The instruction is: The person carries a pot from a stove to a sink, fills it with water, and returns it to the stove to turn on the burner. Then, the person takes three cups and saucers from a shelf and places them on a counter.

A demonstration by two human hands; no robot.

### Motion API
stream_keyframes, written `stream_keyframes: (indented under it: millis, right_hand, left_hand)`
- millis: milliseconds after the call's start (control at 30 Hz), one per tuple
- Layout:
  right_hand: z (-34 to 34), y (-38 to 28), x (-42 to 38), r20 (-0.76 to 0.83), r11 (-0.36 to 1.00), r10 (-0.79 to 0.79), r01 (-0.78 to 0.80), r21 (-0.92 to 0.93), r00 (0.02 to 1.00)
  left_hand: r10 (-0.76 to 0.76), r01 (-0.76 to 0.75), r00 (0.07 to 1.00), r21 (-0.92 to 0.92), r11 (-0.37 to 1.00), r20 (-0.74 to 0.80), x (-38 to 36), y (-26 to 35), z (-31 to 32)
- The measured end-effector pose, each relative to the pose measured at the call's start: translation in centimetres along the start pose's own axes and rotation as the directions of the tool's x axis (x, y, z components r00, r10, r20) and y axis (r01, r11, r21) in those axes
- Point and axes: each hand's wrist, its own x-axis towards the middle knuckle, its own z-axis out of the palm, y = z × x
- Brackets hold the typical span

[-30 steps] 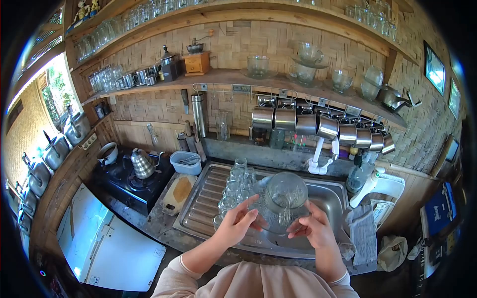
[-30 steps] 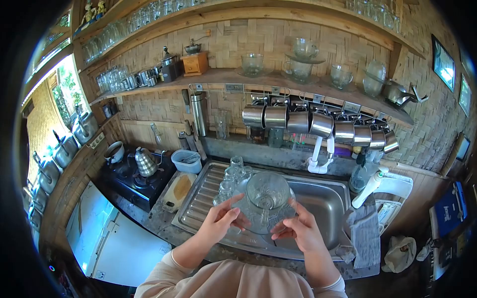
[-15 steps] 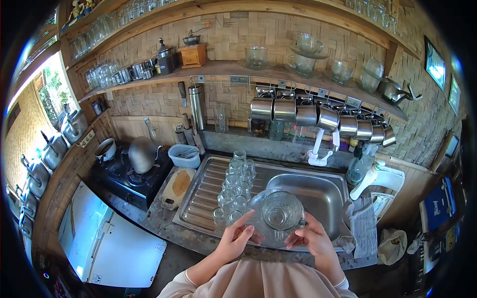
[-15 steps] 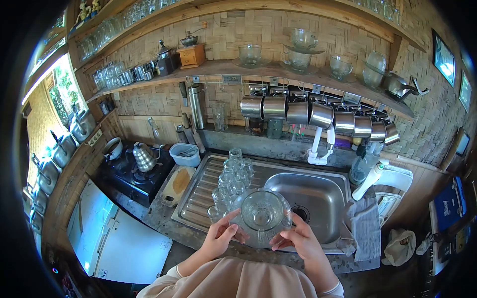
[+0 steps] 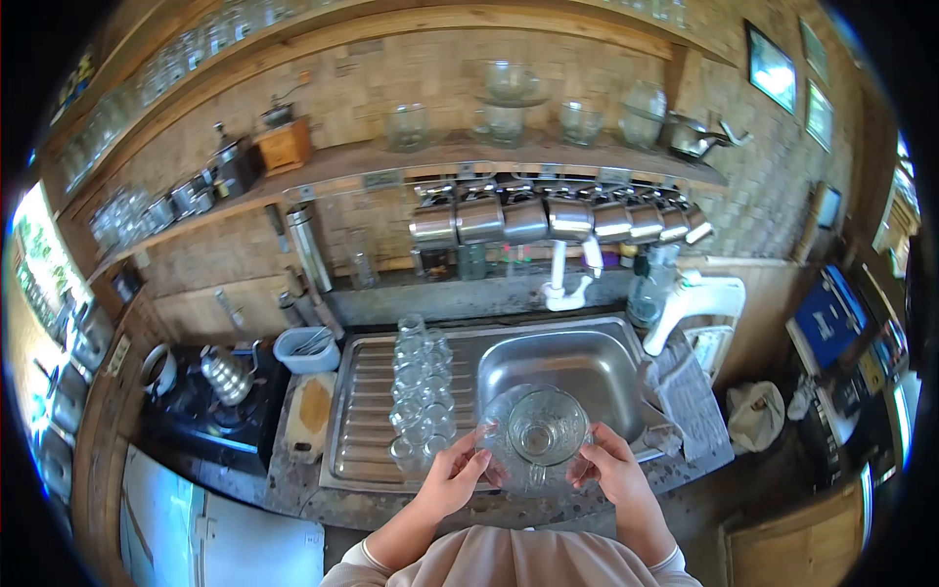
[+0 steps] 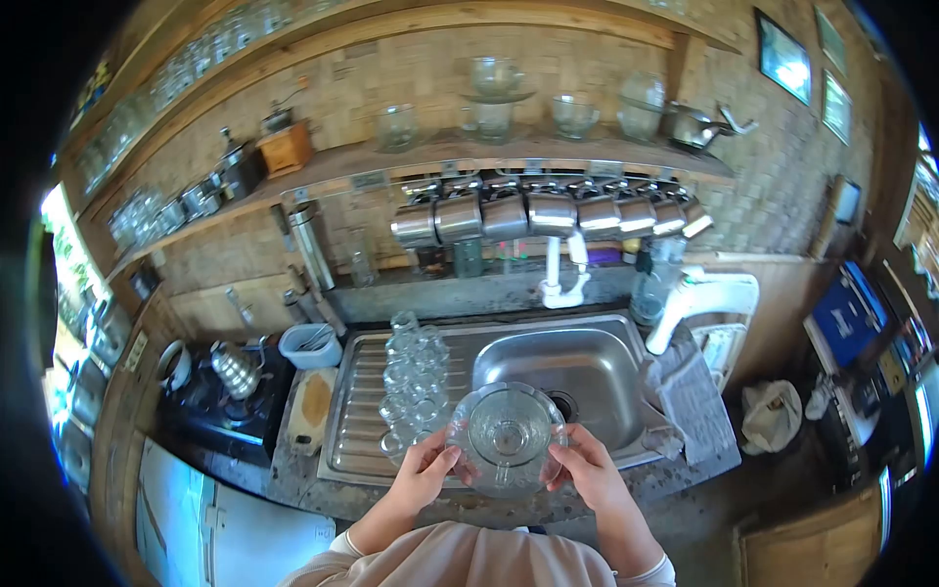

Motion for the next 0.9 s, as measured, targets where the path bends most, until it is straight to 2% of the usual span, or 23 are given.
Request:
stream_keyframes:
  millis: [167,300,433,500,633,800,900]
  right_hand:
    - [-1.5,0.0,-4.0,-0.226,0.997,-0.045,0.030,-0.069,0.973]
    - [-3.0,-0.2,-9.0,-0.400,0.992,-0.102,0.063,-0.109,0.911]
    - [-4.0,0.0,-15.4,-0.602,0.991,-0.135,0.114,-0.073,0.787]
    - [-4.9,0.9,-19.3,-0.624,0.970,-0.202,0.240,-0.024,0.755]
    - [-4.9,2.3,-27.6,-0.779,0.961,-0.231,0.261,-0.089,0.583]
    - [-2.9,5.0,-37.2,-0.909,0.939,-0.236,0.322,-0.121,0.345]
    - [-0.6,7.2,-41.3,-0.956,0.915,-0.251,0.359,-0.183,0.151]
  left_hand:
    - [-0.025,0.027,0.977,-0.004,1.000,0.211,1.6,-0.5,2.4]
    - [-0.058,0.073,0.928,-0.028,0.997,0.367,1.8,-0.4,6.3]
    - [-0.048,0.057,0.816,0.001,0.998,0.576,1.5,-1.0,11.1]
    - [-0.017,0.025,0.754,-0.003,1.000,0.656,1.1,-2.3,13.9]
    - [-0.037,0.110,0.593,-0.035,0.993,0.804,-0.8,-4.6,20.7]
    - [-0.092,0.195,0.328,0.028,0.980,0.940,-4.6,-6.3,28.8]
    - [-0.075,0.260,0.111,0.044,0.965,0.991,-6.9,-7.1,33.0]
